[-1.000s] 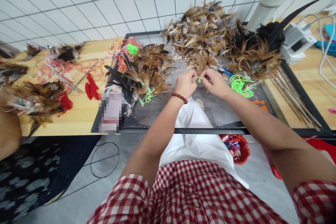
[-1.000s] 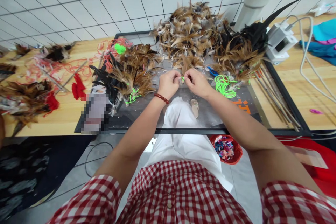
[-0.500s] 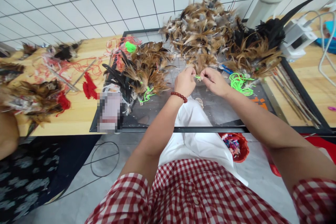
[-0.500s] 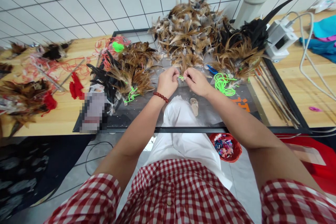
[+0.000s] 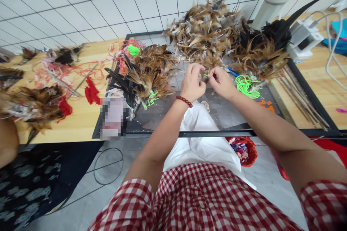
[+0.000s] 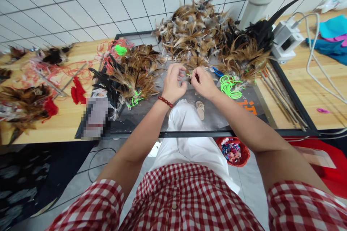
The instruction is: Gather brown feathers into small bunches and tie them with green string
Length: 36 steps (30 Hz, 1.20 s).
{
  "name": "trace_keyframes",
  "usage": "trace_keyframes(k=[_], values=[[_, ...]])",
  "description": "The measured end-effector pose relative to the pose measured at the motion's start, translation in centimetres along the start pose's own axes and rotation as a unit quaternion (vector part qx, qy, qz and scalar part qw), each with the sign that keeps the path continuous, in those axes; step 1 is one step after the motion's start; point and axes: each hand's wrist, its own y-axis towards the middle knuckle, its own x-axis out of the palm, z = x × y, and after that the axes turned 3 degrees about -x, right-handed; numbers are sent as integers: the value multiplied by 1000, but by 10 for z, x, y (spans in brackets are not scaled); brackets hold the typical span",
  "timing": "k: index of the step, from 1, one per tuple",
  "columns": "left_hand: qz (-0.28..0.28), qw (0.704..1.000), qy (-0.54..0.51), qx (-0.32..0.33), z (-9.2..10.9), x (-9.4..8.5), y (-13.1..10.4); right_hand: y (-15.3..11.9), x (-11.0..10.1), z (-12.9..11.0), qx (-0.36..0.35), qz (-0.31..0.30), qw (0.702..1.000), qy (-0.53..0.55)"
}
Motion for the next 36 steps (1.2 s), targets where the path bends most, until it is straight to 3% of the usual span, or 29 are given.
trace_keyframes(k=[3, 6, 16, 21, 28, 31, 36], values=[[-29, 998, 7, 46, 4, 0, -3, 0, 1, 1, 3, 5, 1000, -4], [-41, 998, 21, 47, 0, 3, -3, 0, 1, 1, -16, -13, 1000, 4], [30, 999, 6, 26, -15, 14, 2, -1, -2, -5, -33, -44, 998, 27], [41, 998, -28, -34, -15, 17, 2, -1, -1, -3, -30, -36, 998, 34], [25, 992, -101, -69, -15, 10, 6, -1, -1, -6, -39, -25, 998, 33], [40, 974, -178, -131, -13, 10, 9, -1, -1, -7, -42, -14, 999, 29], [-27, 921, -306, -238, -4, 11, 12, -1, 0, -7, -41, -7, 999, 20]])
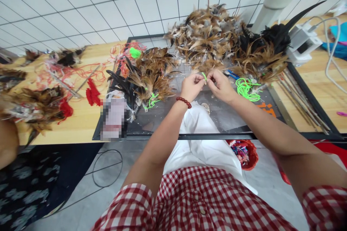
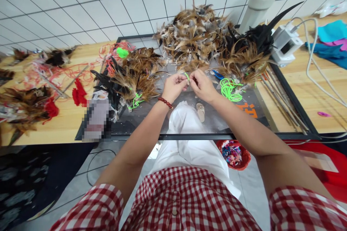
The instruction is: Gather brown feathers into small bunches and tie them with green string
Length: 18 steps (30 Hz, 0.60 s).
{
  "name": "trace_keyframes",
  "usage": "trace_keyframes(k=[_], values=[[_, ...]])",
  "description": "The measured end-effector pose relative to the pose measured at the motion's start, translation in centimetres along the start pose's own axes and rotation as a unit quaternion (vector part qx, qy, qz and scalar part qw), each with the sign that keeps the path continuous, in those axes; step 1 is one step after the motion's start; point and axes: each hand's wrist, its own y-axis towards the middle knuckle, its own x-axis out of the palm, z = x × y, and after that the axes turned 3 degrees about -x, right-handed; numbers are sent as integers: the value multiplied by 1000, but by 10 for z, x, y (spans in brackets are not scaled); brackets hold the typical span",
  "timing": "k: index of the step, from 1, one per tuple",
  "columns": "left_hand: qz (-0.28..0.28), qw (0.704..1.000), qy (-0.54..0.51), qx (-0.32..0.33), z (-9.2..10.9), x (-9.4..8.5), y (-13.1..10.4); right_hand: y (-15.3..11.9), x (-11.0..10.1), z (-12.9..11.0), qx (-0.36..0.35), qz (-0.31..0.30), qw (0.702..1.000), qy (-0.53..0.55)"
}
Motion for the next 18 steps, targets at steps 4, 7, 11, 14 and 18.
trace_keyframes(k=[4, 7, 11, 14, 18], values=[[-17, 1000, 0, -14, -1, 0, 1, 0, 1, 1, -4, -9, 1000, 4], [-9, 999, 49, 17, -9, -2, 4, -1, 0, 1, 9, -5, 1000, 13], [19, 983, 146, 114, -18, -4, 6, -2, -3, -3, 34, 1, 999, 34], [27, 962, 201, 182, -20, -4, 5, -2, -4, -5, 51, -5, 997, 53], [18, 961, 204, 184, -19, -5, 6, -1, -2, -3, 78, -17, 990, 112]])
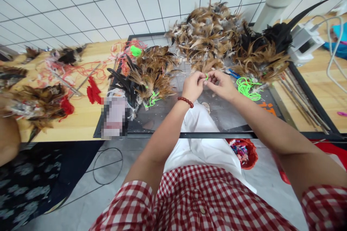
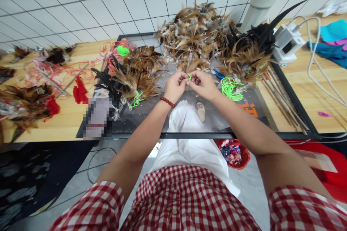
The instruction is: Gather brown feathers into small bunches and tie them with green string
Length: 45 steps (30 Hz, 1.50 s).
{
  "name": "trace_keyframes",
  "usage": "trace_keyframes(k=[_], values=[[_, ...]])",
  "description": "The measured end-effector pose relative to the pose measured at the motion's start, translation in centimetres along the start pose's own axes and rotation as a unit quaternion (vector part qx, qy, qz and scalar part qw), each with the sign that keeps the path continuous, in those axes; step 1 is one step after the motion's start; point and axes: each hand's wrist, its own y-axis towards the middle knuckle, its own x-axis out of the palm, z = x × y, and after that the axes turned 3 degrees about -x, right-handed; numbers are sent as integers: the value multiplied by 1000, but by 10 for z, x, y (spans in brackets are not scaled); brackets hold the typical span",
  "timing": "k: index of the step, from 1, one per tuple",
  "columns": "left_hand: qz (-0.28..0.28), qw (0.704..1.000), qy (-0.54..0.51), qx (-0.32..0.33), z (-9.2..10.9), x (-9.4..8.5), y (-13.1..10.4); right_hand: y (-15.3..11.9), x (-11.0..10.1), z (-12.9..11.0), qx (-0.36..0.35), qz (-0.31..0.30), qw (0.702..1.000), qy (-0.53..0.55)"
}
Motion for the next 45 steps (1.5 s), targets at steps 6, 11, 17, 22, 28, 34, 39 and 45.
trace_keyframes(k=[6, 11, 17, 22, 28, 34, 39, 45], values=[[50, 996, -76, -22, 4, -1, 3, 1, 2, 6, 23, 2, 999, 27], [4, 992, -125, -18, 10, 1, -1, 0, 3, 5, 16, 16, 999, 28], [40, 977, -208, -21, 0, 2, 3, 1, 1, 6, 40, 29, 998, 40], [50, 974, -220, -29, -7, 7, 8, 5, -2, 5, 53, 40, 992, 112], [-15, 982, -176, -72, -2, 8, 6, 6, -1, 6, 74, 66, 984, 151], [-3, 993, -110, -37, -1, 5, 6, 5, -3, 8, 56, 53, 982, 172], [12, 988, -145, -58, 2, 3, 5, 5, -3, 5, 71, 67, 976, 197], [26, 939, -281, -195, 19, 0, 4, 6, 1, 0, 93, 69, 971, 210]])
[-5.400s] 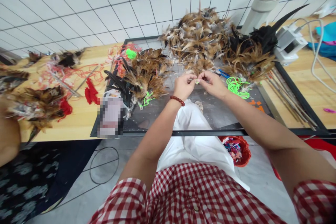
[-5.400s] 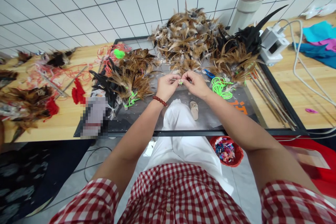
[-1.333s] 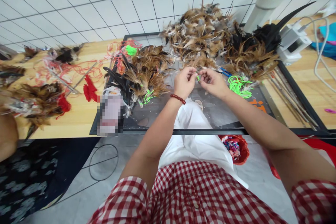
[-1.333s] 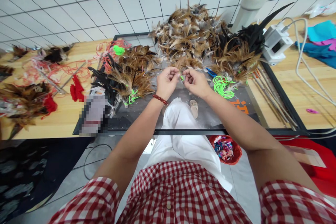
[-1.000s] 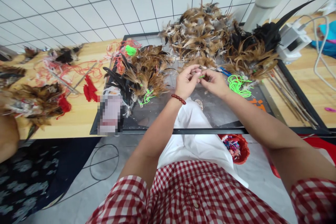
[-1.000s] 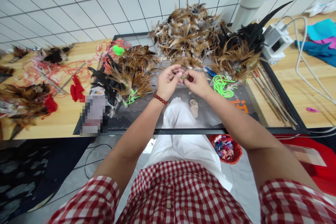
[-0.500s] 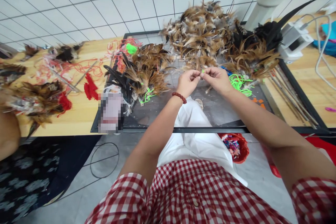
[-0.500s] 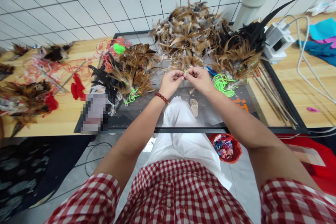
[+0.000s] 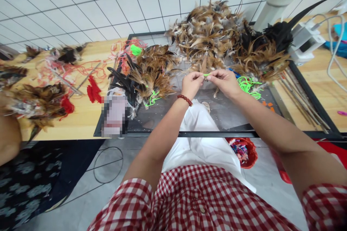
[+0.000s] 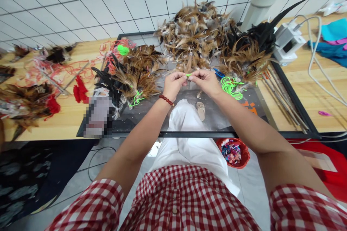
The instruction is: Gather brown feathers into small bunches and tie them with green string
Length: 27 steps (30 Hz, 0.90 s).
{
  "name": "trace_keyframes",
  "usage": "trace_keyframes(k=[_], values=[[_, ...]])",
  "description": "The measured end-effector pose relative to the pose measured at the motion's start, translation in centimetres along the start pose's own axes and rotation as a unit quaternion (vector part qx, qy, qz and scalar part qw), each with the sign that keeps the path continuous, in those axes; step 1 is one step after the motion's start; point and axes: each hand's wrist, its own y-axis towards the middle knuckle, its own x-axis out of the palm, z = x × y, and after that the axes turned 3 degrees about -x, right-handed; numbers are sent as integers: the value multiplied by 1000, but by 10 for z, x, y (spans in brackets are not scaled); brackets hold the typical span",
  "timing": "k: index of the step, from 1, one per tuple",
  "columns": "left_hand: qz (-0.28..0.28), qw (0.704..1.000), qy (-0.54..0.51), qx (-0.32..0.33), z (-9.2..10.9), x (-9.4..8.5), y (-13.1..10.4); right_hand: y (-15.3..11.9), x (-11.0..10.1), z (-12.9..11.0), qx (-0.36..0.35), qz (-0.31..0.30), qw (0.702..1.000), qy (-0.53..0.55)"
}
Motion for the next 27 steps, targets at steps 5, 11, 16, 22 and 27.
trace_keyframes(k=[5, 11, 16, 22, 27], values=[[-1, 1000, 5, 1, 4, 1, -2, 0, 1, -5, 1, -4, 1000, 10], [-22, 999, 11, 23, -3, -1, 2, 1, 1, -4, 0, -15, 1000, -4], [-9, 996, 77, 51, -7, 0, 1, 1, 0, -1, 6, -3, 1000, 5], [11, 979, 158, 124, -12, 0, 0, 1, 1, 1, 21, -16, 1000, -10], [-1, 984, 148, 103, -15, -2, 4, 3, -1, 1, 17, -12, 999, -24]])
